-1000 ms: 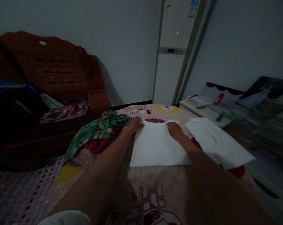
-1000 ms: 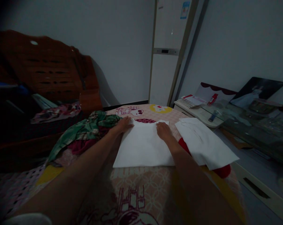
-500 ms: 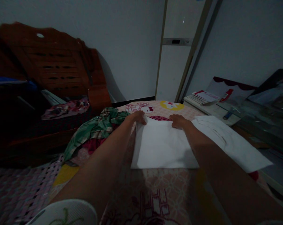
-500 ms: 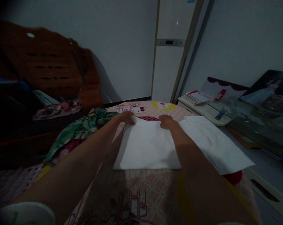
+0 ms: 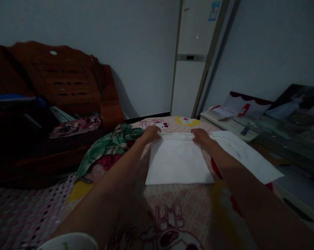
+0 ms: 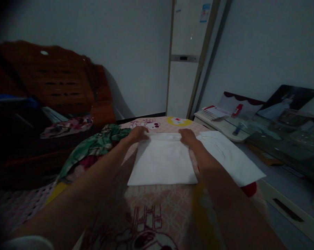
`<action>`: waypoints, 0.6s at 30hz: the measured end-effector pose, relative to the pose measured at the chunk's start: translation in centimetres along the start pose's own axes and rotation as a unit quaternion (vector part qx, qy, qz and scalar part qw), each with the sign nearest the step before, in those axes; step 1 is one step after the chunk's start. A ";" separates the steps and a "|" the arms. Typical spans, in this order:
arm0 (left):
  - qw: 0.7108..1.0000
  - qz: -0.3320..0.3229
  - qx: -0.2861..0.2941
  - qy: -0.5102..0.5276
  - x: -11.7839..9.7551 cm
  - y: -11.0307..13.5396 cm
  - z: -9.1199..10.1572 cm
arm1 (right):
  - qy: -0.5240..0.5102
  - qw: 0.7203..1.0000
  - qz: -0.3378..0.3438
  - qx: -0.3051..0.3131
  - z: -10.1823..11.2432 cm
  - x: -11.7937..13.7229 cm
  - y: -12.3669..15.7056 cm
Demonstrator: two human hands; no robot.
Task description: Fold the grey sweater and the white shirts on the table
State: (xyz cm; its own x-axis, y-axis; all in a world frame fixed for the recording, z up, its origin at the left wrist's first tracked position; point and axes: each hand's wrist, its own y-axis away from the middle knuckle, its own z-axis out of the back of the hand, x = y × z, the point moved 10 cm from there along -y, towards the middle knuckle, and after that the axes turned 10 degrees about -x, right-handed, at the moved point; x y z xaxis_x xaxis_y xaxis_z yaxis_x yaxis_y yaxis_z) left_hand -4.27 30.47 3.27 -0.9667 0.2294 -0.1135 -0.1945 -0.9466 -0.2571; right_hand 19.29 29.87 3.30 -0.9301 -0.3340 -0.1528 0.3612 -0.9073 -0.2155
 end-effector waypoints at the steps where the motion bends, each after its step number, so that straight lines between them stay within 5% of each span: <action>1: 1.000 -0.007 -0.026 0.006 -0.3 0.8 1.1 | 0.001 1.000 -0.008 -0.023 0.9 -0.1 0.8; 5: 0.991 -0.058 -0.116 0.034 -1.9 5.3 5.0 | -0.009 0.994 -0.035 -0.102 4.4 0.0 5.1; 8: 0.985 -0.092 -0.136 0.055 -3.4 9.1 6.2 | -0.024 0.990 -0.019 -0.137 5.9 1.2 9.1; 14: 0.983 -0.144 -0.068 0.090 -6.4 16.0 2.7 | -0.021 0.993 0.020 -0.112 3.6 4.4 16.1; 18: 0.981 -0.134 -0.070 0.120 -6.3 17.7 1.2 | -0.023 0.990 -0.005 -0.137 1.9 4.7 18.0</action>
State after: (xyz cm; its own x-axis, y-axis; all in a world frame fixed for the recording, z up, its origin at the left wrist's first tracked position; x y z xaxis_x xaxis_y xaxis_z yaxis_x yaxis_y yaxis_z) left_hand -1.84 12.04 0.60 -0.8135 0.5292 -0.2413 -0.3961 -0.8079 -0.4364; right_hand 21.29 11.48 0.56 -0.9334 -0.3428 -0.1063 0.3509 -0.8094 -0.4709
